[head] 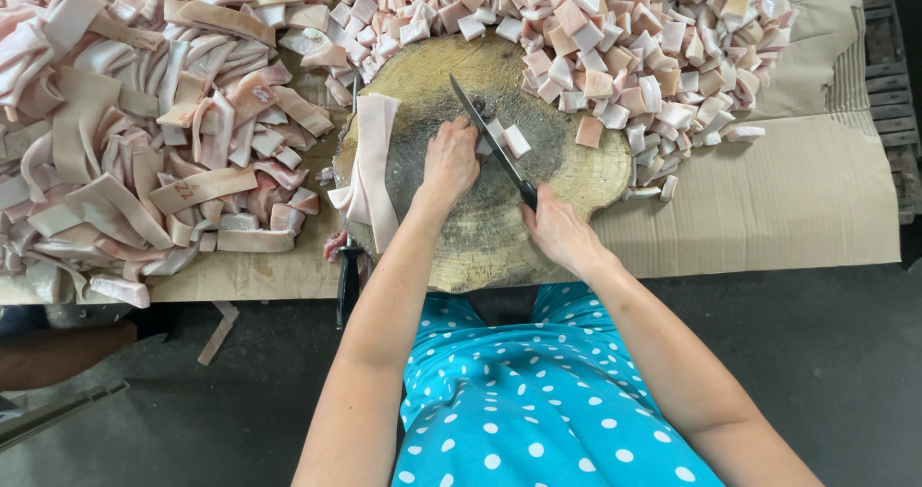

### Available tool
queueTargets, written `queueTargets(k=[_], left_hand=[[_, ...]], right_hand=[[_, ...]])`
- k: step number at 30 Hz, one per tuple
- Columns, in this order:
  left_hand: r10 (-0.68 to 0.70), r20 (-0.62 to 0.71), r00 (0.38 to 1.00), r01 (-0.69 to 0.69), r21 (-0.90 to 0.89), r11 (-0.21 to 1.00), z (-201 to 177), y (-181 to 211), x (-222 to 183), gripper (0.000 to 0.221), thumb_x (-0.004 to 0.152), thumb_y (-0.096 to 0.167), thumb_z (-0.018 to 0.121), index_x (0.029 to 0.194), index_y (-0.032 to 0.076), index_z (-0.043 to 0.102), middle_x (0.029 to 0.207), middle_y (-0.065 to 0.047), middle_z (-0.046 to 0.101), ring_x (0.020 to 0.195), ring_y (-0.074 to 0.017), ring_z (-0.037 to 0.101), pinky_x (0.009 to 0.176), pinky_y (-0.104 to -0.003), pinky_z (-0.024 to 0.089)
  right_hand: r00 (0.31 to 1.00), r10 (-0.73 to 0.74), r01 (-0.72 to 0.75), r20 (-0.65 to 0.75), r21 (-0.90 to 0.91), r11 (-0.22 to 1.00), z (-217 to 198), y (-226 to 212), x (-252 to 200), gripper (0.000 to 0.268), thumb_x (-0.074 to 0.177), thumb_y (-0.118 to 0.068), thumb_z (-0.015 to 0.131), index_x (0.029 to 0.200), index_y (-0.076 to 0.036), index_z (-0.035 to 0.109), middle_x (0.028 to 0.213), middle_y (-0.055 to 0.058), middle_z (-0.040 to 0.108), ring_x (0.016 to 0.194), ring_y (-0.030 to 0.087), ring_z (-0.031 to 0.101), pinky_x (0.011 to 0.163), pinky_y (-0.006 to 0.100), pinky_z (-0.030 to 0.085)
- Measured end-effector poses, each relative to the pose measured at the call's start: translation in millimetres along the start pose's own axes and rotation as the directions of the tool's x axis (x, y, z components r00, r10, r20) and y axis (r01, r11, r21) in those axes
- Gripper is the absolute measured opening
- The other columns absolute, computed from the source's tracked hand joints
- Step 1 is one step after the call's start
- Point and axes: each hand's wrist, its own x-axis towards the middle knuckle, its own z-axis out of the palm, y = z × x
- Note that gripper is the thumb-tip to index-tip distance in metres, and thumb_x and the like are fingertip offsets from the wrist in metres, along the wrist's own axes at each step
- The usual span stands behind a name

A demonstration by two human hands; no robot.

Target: The person cuts strips of animal skin into small cubes on a round wooden block using a knife.

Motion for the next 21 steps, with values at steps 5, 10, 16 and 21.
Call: queueTargets(k=[5, 10, 16, 21], left_hand=[[-0.003, 0.007, 1.000, 0.004, -0.029, 1.000, -1, 0, -3, 0.024, 0.076, 0.004, 0.076, 0.099, -0.001, 0.071, 0.114, -0.013, 0.063, 0.112, -0.0351, 0.060, 0.092, -0.050, 0.050], [-0.009, -0.011, 1.000, 0.009, -0.027, 1.000, -3, 2, -3, 0.021, 0.081, 0.002, 0.073, 0.102, 0.001, 0.072, 0.113, -0.012, 0.064, 0.111, -0.0351, 0.060, 0.094, -0.049, 0.050], [0.028, -0.043, 0.999, -0.031, -0.073, 0.997, -10, -4, -19, 0.040, 0.077, 0.010, 0.075, 0.117, 0.006, 0.072, 0.111, -0.012, 0.063, 0.111, -0.0356, 0.057, 0.090, -0.050, 0.049], [0.006, -0.062, 0.998, 0.001, 0.105, 0.994, -1, -2, -32, 0.034, 0.087, 0.005, 0.067, 0.120, 0.013, 0.074, 0.117, -0.005, 0.066, 0.116, -0.0309, 0.057, 0.095, -0.050, 0.047]], right_hand=[[0.998, 0.043, -0.042, 0.035, -0.020, 0.999, 5, -10, 31, 0.038, 0.103, -0.029, 0.052, 0.118, 0.005, 0.043, 0.091, 0.039, 0.066, 0.089, 0.059, 0.064, 0.082, 0.063, 0.050], [0.999, 0.013, -0.015, -0.034, -0.042, 0.999, 17, -14, 57, 0.041, 0.106, -0.030, 0.049, 0.123, 0.006, 0.043, 0.094, 0.038, 0.069, 0.091, 0.056, 0.067, 0.081, 0.063, 0.051], [0.996, -0.037, 0.032, -0.085, -0.053, 0.998, 17, -10, 47, 0.046, 0.101, -0.032, 0.052, 0.132, 0.000, 0.041, 0.091, 0.036, 0.069, 0.087, 0.057, 0.065, 0.079, 0.064, 0.050], [0.993, -0.059, 0.038, -0.106, -0.187, 0.982, 22, 11, -6, 0.037, 0.103, -0.033, 0.053, 0.120, -0.001, 0.045, 0.087, 0.033, 0.070, 0.086, 0.055, 0.067, 0.078, 0.065, 0.051]])
